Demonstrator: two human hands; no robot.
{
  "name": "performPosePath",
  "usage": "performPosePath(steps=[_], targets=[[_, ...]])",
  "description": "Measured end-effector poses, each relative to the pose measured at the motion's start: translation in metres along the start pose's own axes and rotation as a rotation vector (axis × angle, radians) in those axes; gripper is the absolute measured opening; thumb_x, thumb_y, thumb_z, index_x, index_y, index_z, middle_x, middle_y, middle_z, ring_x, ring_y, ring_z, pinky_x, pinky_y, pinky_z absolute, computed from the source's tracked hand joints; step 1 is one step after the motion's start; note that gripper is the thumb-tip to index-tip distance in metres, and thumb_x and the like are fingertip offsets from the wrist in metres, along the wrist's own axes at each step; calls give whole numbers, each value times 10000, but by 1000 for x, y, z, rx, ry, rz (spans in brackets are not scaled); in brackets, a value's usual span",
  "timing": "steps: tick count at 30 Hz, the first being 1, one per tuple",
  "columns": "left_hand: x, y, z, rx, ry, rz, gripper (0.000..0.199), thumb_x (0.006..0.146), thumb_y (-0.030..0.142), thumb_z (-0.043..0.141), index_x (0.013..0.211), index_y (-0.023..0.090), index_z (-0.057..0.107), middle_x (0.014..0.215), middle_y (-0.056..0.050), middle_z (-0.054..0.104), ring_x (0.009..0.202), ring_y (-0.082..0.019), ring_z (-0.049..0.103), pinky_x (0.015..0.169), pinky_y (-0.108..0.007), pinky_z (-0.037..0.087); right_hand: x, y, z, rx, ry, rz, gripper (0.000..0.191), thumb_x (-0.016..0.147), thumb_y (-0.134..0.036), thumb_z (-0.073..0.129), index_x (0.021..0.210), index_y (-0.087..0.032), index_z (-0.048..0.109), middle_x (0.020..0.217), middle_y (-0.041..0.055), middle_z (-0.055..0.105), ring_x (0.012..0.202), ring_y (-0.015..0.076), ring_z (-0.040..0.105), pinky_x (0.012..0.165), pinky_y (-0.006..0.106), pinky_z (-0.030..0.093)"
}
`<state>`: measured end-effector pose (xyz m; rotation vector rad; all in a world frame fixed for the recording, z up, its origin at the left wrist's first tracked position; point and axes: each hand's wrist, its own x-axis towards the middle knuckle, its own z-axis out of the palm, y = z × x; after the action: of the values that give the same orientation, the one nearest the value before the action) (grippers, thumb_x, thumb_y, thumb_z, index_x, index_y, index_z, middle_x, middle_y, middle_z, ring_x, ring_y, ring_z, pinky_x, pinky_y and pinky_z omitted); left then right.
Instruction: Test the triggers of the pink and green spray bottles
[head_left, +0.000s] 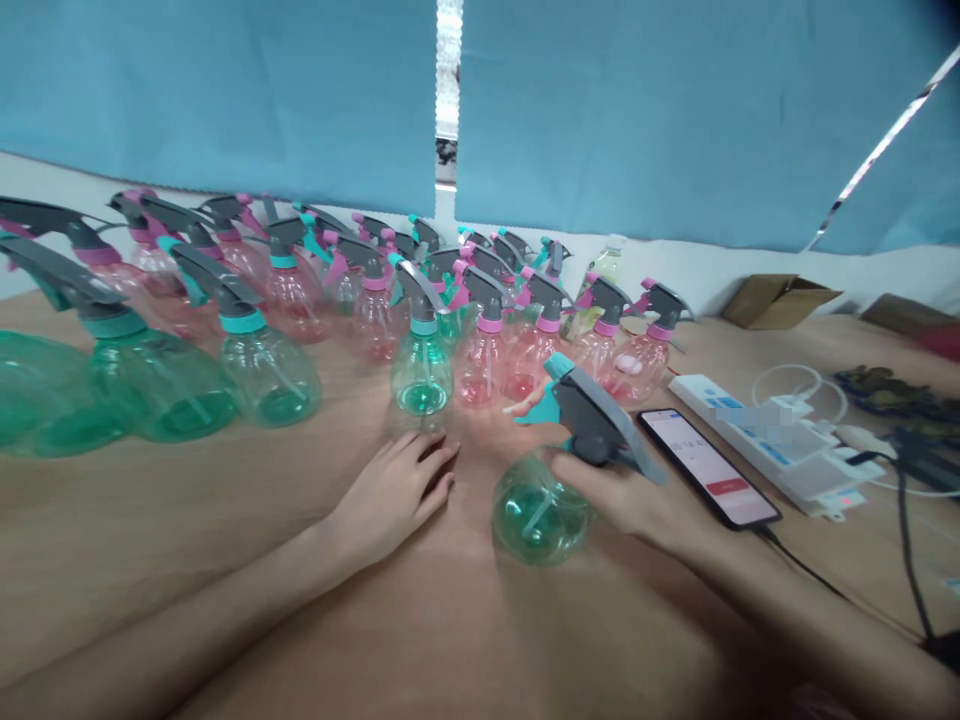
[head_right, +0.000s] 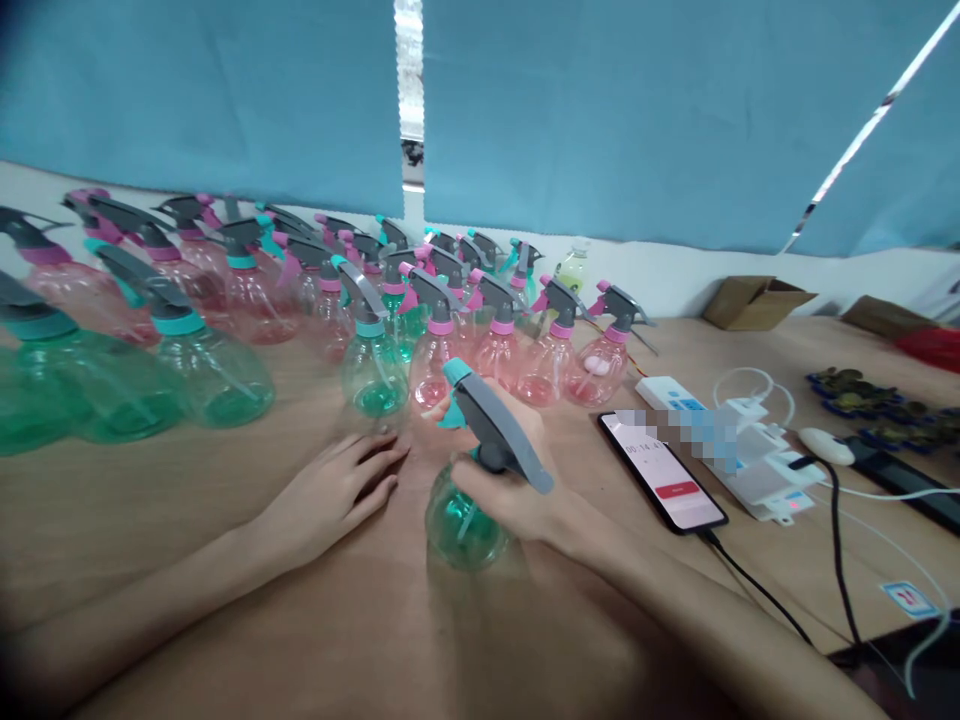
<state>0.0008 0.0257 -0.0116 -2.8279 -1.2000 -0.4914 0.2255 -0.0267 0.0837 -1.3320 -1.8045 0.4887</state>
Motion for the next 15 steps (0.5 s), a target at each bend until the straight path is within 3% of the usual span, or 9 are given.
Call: performPosePath(steps=[4,8,13,15], targets=[[-6,7,-2,13,-16,-2,358,950,277,420,1240,126,567,1256,-130,573,1157,-278,503,969,-443,413,3,-4,3,21,-5,18,76,622,-238,528,698,-246,523,577,-41,500,463,113,410,448,266,403],[-15,17,-5,2,-24,2,367,947,267,426,1257,114,550,1278,-143,559,1177,-283,496,960,-439,425,4,-3,11,145,-56,-32,348,674,-207,509,1015,-238,569,861,-2,643,569,128,544,481,263,441],[-25,21,-7,-7,-15,30,363,955,280,411,1257,125,542,1282,-138,554,1192,-275,488,975,-436,415,5,5,20,190,-43,-73,382,714,-187,546,1094,-229,549,963,19,671,650,140,625,588,280,529],[-26,21,-7,-8,-15,33,368,958,285,405,1262,125,536,1283,-137,554,1194,-273,486,977,-438,414,7,9,23,243,-31,-111,375,753,-218,563,1126,-246,540,1043,29,669,796,165,664,715,308,551]])
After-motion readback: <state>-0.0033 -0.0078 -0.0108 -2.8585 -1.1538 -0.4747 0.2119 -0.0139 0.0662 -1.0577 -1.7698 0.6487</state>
